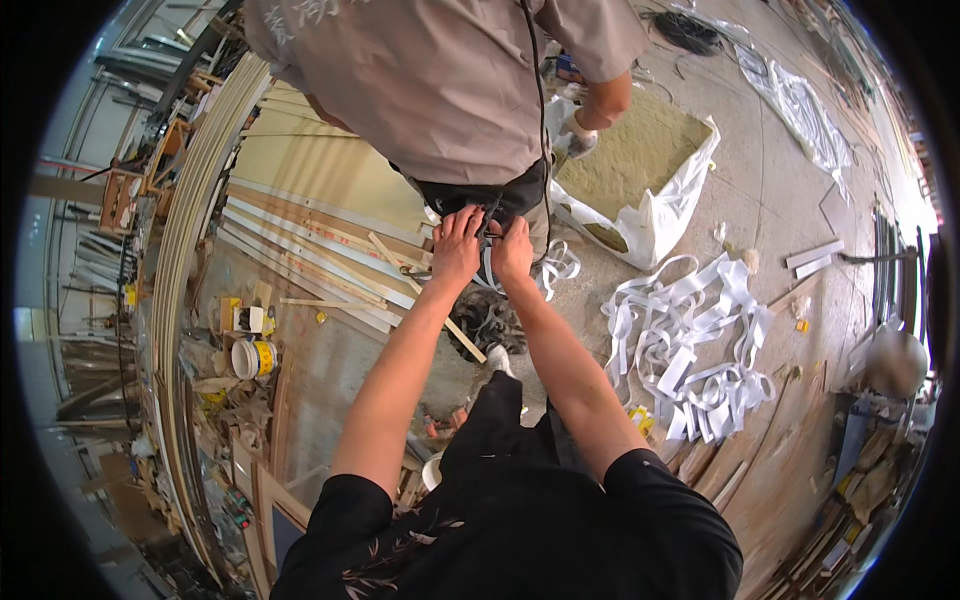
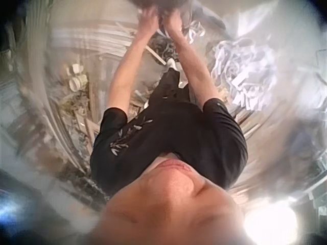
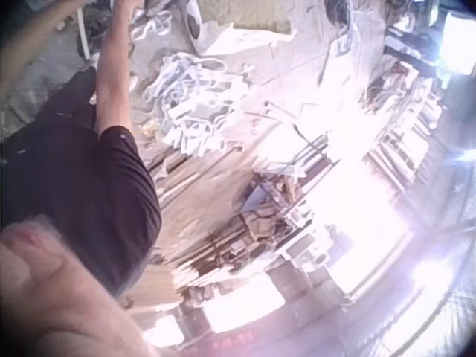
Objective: The person uses a cordless drill to fasten screws into a large wooden panel, securing a trim piece along its edge. They briefly interact with another person to handle a small black device before resuming drilling.
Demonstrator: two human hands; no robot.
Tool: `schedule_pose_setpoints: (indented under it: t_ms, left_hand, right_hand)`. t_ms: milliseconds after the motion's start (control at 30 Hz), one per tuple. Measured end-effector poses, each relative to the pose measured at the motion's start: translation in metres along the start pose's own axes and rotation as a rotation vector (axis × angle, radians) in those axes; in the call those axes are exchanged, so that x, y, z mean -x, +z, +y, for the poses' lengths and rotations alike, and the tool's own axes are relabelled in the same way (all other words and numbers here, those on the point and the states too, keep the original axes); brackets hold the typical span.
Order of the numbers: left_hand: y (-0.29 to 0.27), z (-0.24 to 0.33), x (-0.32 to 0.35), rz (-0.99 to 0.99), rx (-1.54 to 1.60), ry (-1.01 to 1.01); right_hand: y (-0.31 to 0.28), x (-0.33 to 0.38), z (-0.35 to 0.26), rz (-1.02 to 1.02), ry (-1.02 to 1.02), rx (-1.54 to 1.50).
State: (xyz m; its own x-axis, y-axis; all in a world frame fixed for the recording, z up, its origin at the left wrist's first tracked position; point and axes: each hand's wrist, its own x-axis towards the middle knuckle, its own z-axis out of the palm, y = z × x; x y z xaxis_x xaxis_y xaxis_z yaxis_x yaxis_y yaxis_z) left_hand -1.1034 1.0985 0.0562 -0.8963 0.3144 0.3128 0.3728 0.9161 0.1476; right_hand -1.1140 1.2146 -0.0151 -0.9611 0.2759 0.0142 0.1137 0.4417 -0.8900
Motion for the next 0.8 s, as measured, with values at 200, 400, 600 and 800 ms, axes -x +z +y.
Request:
schedule_pose_setpoints:
  t_ms: [200, 400, 600, 800]
  left_hand:
    - [0.018, -0.001, -0.021, -0.013, -0.011, 0.042]
    - [0.011, -0.021, -0.044, -0.022, 0.053, 0.314]
    - [0.001, -0.037, -0.035, 0.009, 0.114, 0.386]
    - [-0.012, -0.025, -0.040, 0.012, 0.155, 0.353]
  right_hand:
    - [-0.001, -0.009, -0.003, 0.116, -0.060, -0.014]
    - [-0.067, -0.013, 0.019, 0.047, -0.189, 0.182]
    - [-0.111, -0.043, 0.039, 0.112, -0.198, 0.324]
    - [-0.085, -0.074, 0.063, 0.150, 0.036, -0.086]
